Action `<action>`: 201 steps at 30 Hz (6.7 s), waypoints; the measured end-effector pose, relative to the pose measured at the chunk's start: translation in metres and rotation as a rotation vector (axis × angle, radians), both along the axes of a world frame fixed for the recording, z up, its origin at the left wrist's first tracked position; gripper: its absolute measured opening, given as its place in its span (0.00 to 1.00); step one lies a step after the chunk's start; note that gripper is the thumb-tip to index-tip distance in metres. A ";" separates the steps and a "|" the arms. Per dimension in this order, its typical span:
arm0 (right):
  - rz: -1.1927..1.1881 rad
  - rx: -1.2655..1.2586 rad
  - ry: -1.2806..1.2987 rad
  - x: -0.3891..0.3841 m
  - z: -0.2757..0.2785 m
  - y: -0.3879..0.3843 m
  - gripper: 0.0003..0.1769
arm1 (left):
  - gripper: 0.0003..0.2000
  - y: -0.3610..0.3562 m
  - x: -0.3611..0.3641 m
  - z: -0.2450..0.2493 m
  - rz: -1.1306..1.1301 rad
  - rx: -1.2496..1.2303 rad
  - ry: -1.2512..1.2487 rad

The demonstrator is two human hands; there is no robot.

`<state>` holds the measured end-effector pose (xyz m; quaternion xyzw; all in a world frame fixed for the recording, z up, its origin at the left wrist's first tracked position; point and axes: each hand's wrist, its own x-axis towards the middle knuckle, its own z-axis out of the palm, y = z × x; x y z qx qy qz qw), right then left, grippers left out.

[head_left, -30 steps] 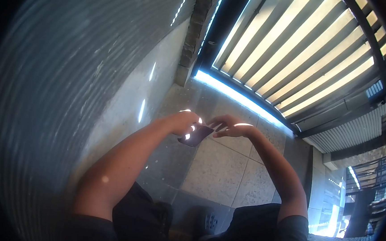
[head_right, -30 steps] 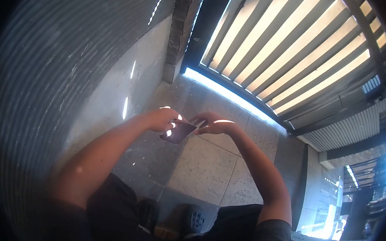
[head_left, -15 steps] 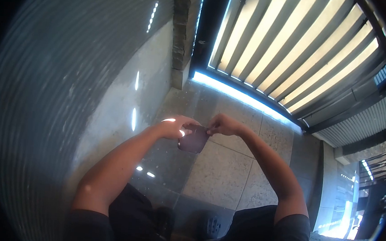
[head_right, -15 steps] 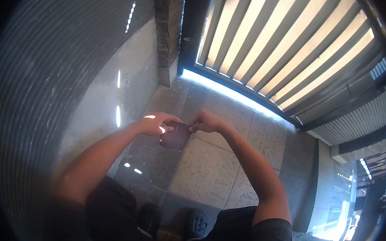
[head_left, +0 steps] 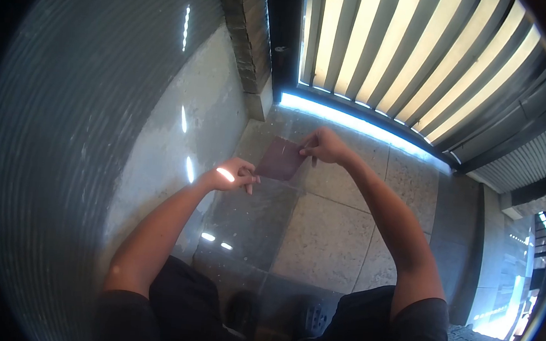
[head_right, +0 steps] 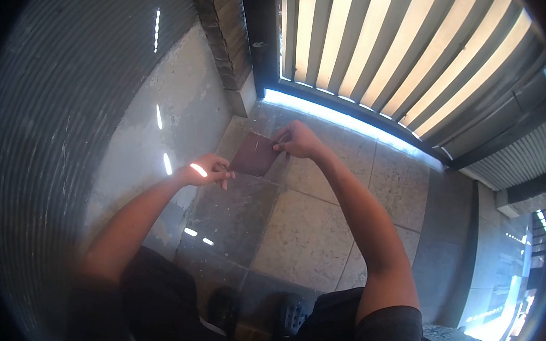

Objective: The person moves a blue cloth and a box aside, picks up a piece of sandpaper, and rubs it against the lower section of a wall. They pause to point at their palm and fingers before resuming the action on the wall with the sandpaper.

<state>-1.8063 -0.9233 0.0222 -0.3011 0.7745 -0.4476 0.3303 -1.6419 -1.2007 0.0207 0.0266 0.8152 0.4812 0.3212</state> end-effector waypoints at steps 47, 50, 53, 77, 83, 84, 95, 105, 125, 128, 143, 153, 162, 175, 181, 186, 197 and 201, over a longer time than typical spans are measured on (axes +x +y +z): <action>0.032 0.071 0.002 0.011 0.009 0.005 0.11 | 0.13 0.003 0.014 0.006 0.141 0.179 0.069; -0.120 0.039 0.176 0.021 0.004 -0.011 0.24 | 0.13 0.015 0.018 0.022 0.194 0.131 0.100; -0.123 0.032 0.658 0.034 0.013 -0.019 0.35 | 0.14 0.019 0.019 0.024 0.272 0.200 0.135; 0.220 0.103 0.664 0.062 0.022 -0.051 0.09 | 0.12 0.001 0.026 0.004 0.332 0.137 0.283; 0.327 0.111 0.520 0.065 0.013 -0.051 0.12 | 0.19 0.019 0.032 0.020 0.280 -0.098 0.558; 0.356 0.090 0.501 0.068 0.013 -0.053 0.12 | 0.19 0.020 0.032 0.020 0.288 -0.101 0.554; 0.423 0.106 0.274 0.081 -0.004 -0.063 0.20 | 0.09 0.018 0.034 0.012 0.199 -0.171 0.589; 0.298 -0.005 0.251 0.089 0.005 -0.062 0.11 | 0.08 0.020 0.037 0.013 0.185 -0.134 0.510; 0.302 0.124 0.313 0.077 0.000 -0.054 0.05 | 0.06 0.003 0.042 0.006 -0.086 -0.189 0.448; 0.279 0.138 0.357 0.065 -0.003 -0.045 0.06 | 0.05 -0.003 0.043 -0.006 -0.145 -0.174 0.470; 0.201 0.270 0.339 0.034 -0.007 -0.011 0.06 | 0.13 -0.020 0.055 -0.025 -0.583 -0.579 0.187; 0.264 0.178 0.163 0.078 -0.001 -0.050 0.07 | 0.17 0.001 0.049 0.004 -0.203 -0.243 0.207; 0.219 0.189 0.192 0.078 -0.002 -0.048 0.05 | 0.16 0.003 0.052 0.005 -0.096 -0.248 0.199; 0.291 0.258 0.195 0.076 -0.010 -0.042 0.04 | 0.14 -0.006 0.051 0.001 -0.219 -0.324 0.228; 0.298 0.320 0.213 0.078 -0.007 -0.041 0.04 | 0.13 -0.008 0.051 -0.004 -0.201 -0.312 0.291; 0.166 0.446 0.771 0.100 -0.010 -0.043 0.06 | 0.12 -0.009 0.048 -0.005 -0.129 -0.226 0.266; 0.227 0.330 0.751 0.140 -0.025 -0.055 0.34 | 0.11 0.006 0.039 0.013 0.167 -0.040 0.115; 0.193 0.123 0.449 0.137 -0.033 -0.060 0.34 | 0.10 0.011 0.039 0.009 0.162 0.037 0.222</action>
